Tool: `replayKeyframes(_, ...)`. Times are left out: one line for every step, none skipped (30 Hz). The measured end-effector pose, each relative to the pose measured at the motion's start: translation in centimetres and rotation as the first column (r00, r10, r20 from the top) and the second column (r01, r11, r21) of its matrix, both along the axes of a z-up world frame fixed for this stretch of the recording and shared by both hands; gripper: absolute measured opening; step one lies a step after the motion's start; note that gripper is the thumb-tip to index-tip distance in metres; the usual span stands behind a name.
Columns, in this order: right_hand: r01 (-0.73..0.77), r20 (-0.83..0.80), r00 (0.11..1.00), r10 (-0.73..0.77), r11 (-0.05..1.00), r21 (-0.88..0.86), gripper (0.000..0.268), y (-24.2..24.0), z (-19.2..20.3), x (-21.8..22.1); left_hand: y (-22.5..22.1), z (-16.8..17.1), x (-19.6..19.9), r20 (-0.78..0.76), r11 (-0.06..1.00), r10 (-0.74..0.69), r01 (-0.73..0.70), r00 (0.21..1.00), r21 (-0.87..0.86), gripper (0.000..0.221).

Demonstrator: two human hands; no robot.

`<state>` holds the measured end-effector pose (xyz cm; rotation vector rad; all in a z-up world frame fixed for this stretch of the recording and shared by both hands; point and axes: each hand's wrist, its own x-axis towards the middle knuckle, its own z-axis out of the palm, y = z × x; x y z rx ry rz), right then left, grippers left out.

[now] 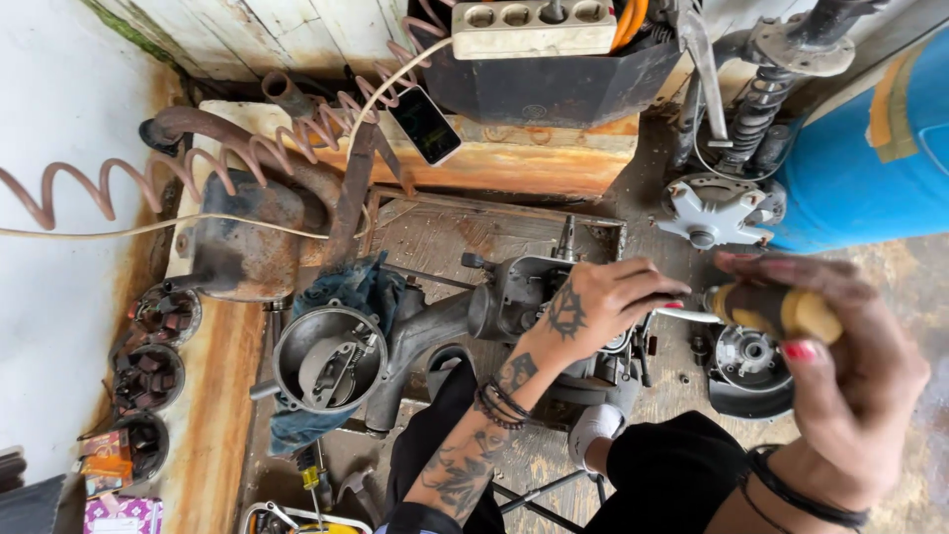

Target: Assembling a small carburetor component and installing it onto a motorcycle engine using a screwdriver

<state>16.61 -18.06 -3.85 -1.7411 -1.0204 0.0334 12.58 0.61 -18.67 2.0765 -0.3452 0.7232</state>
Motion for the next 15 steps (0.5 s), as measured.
replayKeyframes(0.124, -0.023, 0.992, -0.123, 0.991, 0.060, 0.048, 0.1, -0.7, 0.0, 0.2, -0.2, 0.3, -0.004, 1.000, -0.024, 0.024, 1.000, -0.006, 0.025)
replayKeyframes(0.132, -0.026, 0.991, -0.131, 0.990, 0.053, 0.048, 0.3, -0.4, -0.2, 0.4, -0.1, 0.2, -0.008, 0.999, -0.032, 0.032, 0.999, -0.012, 0.025)
replayKeyframes(0.149, -0.011, 0.989, -0.149, 0.988, 0.035, 0.039, 0.5, -0.1, -0.3, 0.6, 0.0, 0.1, -0.031, 0.998, -0.055, 0.054, 0.998, -0.028, 0.027)
replayKeyframes(0.170, 0.008, 0.985, -0.170, 0.985, 0.021, 0.034, 0.8, 0.2, -0.4, 0.9, 0.2, 0.3, -0.050, 0.996, -0.082, 0.080, 0.995, -0.040, 0.028)
replayKeyframes(0.182, 0.009, 0.983, -0.183, 0.983, 0.018, 0.034, 1.2, 0.9, -0.6, 1.2, 0.3, 0.3, -0.050, 0.995, -0.094, 0.092, 0.994, -0.042, 0.028)
replayKeyframes(0.217, 0.102, 0.973, -0.210, 0.974, -0.066, 0.031, 1.6, 1.6, -1.0, 1.4, 0.4, 0.2, -0.056, 0.994, -0.097, 0.094, 0.994, -0.058, 0.030)
replayKeyframes(0.256, 0.193, 0.955, -0.226, 0.955, -0.147, 0.032, 2.0, 2.4, -1.3, 1.7, 0.6, 0.2, -0.063, 0.993, -0.100, 0.095, 0.993, -0.073, 0.032)
replayKeyframes(0.276, 0.200, 0.949, -0.244, 0.950, -0.149, 0.032, 1.8, 3.2, -1.0, 1.8, 1.1, 0.3, -0.056, 0.990, -0.120, 0.115, 0.991, -0.076, 0.032)
replayKeyframes(0.258, 0.265, 0.946, -0.184, 0.926, -0.275, 0.033, 1.6, 3.9, -0.7, 1.9, 1.6, 0.3, -0.053, 0.987, -0.139, 0.134, 0.989, -0.089, 0.023)
replayKeyframes(0.245, 0.318, 0.941, -0.118, 0.885, -0.397, 0.036, 1.5, 4.7, -0.5, 2.2, 2.2, 0.4, -0.050, 0.983, -0.158, 0.152, 0.986, -0.100, 0.018)
replayKeyframes(0.266, 0.326, 0.936, -0.136, 0.879, -0.396, 0.036, 0.9, 5.2, 0.2, 2.3, 2.3, 0.7, -0.041, 0.980, -0.178, 0.173, 0.983, -0.100, 0.018)
replayKeyframes(0.269, 0.451, 0.892, -0.033, 0.839, -0.472, 0.038, 0.2, 5.6, 0.7, 2.3, 2.4, 0.7, -0.060, 0.979, -0.185, 0.179, 0.981, -0.095, 0.018)
replayKeyframes(0.283, 0.553, 0.829, 0.084, 0.790, -0.544, 0.041, -0.4, 5.9, 1.1, 2.3, 2.3, 0.6, -0.078, 0.979, -0.192, 0.185, 0.978, -0.091, 0.019)
replayKeyframes(0.294, 0.556, 0.827, 0.079, 0.783, -0.548, 0.041, -0.8, 5.6, 1.9, 2.3, 2.5, 0.7, -0.072, 0.976, -0.203, 0.196, 0.977, -0.096, 0.019)
replayKeyframes(0.242, 0.550, 0.814, 0.186, 0.753, -0.612, 0.036, -1.2, 5.3, 2.6, 2.4, 2.7, 0.8, -0.069, 0.969, -0.227, 0.218, 0.972, -0.114, 0.019)
